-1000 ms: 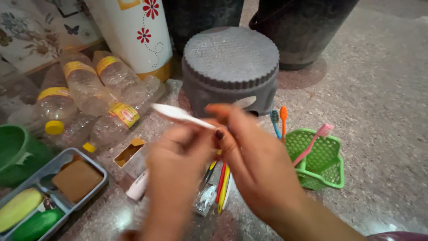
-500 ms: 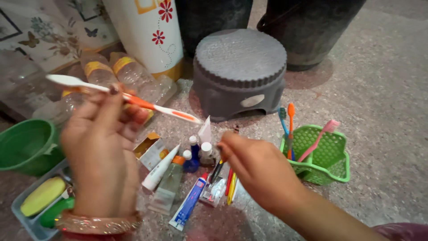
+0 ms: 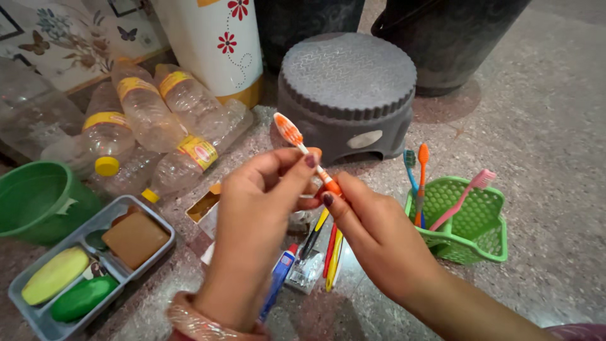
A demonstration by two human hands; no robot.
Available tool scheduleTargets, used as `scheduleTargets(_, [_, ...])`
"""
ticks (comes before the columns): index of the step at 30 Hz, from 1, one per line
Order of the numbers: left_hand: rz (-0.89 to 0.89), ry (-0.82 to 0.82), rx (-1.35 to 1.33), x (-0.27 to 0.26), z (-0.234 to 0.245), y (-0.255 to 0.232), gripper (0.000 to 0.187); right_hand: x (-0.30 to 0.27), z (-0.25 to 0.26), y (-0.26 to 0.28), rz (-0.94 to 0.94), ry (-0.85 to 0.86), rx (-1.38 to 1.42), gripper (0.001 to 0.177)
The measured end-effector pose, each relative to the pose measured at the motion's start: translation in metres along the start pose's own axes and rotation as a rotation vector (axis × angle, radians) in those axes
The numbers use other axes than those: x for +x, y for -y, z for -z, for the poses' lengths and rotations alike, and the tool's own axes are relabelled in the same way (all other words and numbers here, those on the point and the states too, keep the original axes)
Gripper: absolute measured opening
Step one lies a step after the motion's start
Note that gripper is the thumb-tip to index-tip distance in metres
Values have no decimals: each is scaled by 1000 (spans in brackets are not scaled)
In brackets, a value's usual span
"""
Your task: The person sits on the floor and organizes various toiletries. They pick up toothbrushes from a green basket, wipe them with their hands, and place them back. They also handle toothpaste tubes and other small items, arranging them on the floor.
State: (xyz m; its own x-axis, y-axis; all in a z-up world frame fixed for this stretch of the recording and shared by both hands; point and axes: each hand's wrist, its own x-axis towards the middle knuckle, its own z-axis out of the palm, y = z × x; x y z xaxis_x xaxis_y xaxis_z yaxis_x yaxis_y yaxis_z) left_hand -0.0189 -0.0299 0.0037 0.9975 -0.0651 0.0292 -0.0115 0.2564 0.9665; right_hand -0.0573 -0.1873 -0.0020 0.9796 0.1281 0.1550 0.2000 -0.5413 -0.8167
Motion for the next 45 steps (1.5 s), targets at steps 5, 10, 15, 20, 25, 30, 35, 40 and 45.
scheduleTargets(5, [-78,-46,-7,3,16,-14,17,1,1,0,60,76,29,27])
scheduleTargets(10, [-339,-320,-120,4,52,-47,7,-1,3,1,38,155,-102,26])
scheduleTargets(15, [-488,-429,91,-5,71,-64,6,1,3,-3,129,-61,-31,21])
scheduleTargets(20, [-87,-96,275,4,23,-24,12,-1,3,1,239,-75,166,26])
scheduleTargets(25, [-48,26,49,-2,-9,9,15,-2,0,7,-8,-9,49,27])
scheduleTargets(30, [-135,-117,-28,-2,8,-9,10,5,8,19,36,61,-64,22])
scheduleTargets(35, [-216,-281,-86,2,26,-35,9,2,11,15,123,71,-84,24])
scheduleTargets(40, [-345,-414,-46,-5,34,-48,14,2,19,9,197,88,-109,24])
scheduleTargets(45, [-254,-225,-154,-2,33,-45,15,5,23,2,41,146,-50,30])
